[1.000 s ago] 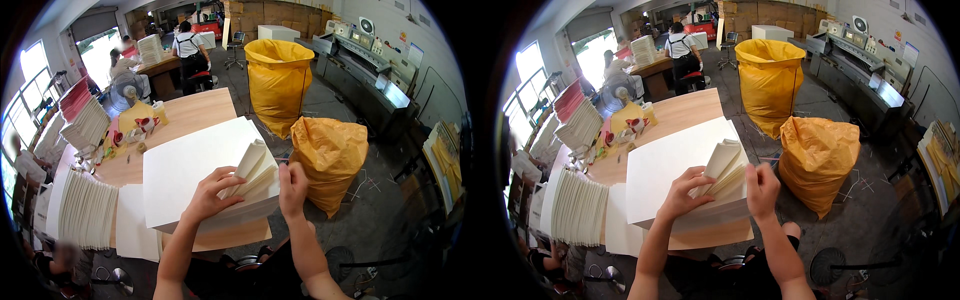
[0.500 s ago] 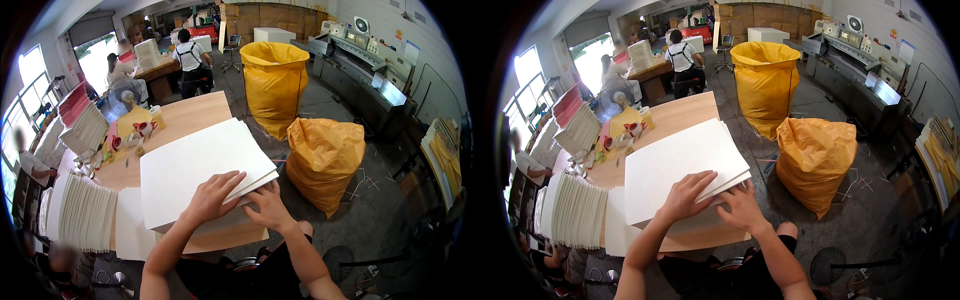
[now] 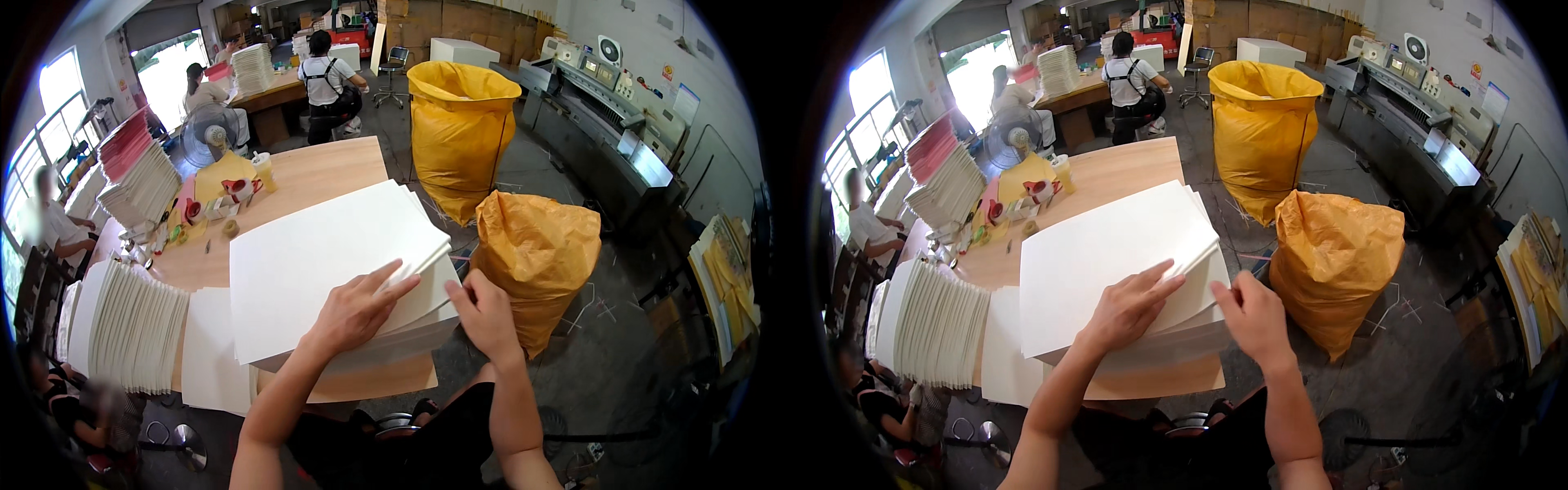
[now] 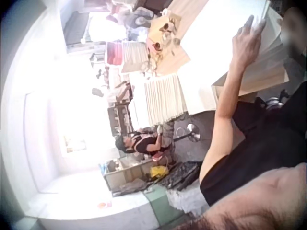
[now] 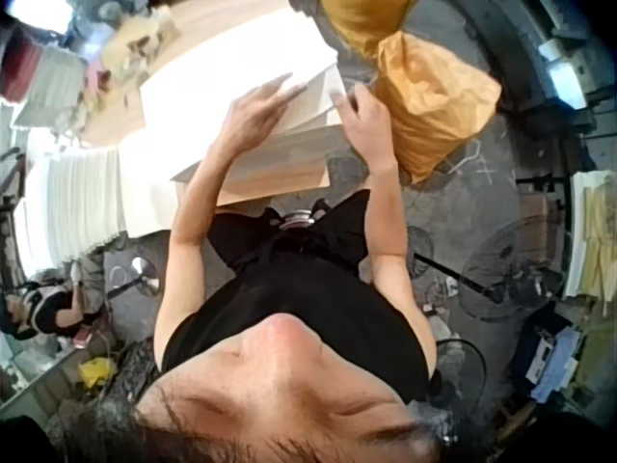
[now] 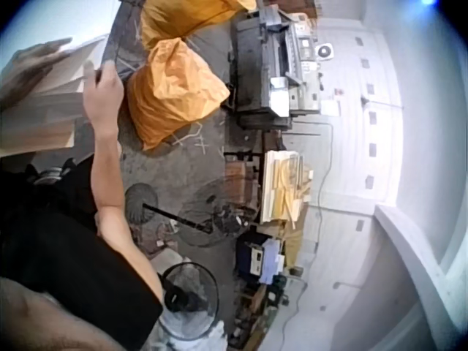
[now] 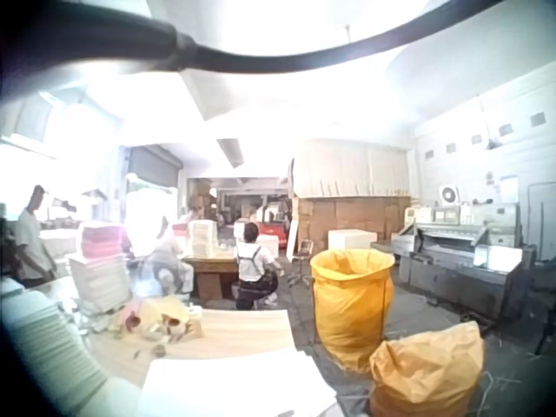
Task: The person repeatedly picks up stacks of white paper sheets from a table, separates them into smaller bundles, and places them back down. The process involves handling the paper by hand and organizing it into neat piles.
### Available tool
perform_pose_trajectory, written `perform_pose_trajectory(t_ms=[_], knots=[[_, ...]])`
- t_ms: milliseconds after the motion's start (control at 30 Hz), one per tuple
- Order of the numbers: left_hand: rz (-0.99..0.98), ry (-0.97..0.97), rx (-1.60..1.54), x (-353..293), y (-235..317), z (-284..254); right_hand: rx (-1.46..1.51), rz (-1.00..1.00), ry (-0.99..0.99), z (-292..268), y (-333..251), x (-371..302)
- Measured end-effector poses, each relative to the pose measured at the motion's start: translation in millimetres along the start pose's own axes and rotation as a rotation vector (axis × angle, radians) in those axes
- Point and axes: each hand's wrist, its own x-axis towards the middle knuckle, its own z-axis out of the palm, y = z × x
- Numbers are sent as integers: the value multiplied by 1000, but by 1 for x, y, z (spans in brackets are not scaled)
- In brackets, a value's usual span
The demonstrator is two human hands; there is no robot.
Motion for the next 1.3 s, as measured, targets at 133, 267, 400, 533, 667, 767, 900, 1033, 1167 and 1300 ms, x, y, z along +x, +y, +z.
perform_pose_trajectory(t_ms=[133,267,400,533,667,767,900,1033,1167,1300], knots=[[-50,50,-107,1,-2,5,134,7,83,41,13,11],[-87,66,-184,2,-3,3,660,251,-95,25,12,17],[-74,31,-157,1,-4,-2,792,313,-75,31,7,19],[-62,32,-141,3,-1,-4,969,328,-107,31,12,20],[-64,61,-175,3,-5,-1,952,306,-126,31,14,21],[-43,72,-208,2,-8,1,942,281,-144,28,21,20],[-83,57,-233,3,-4,-2,991,232,-144,26,21,16],[-109,88,-226,4,0,1,131,-150,9,36,20,17],[-63,29,-156,3,-5,-1,944,260,-132,33,13,21],[-54,45,-148,5,3,-4,960,262,-140,32,15,21]])
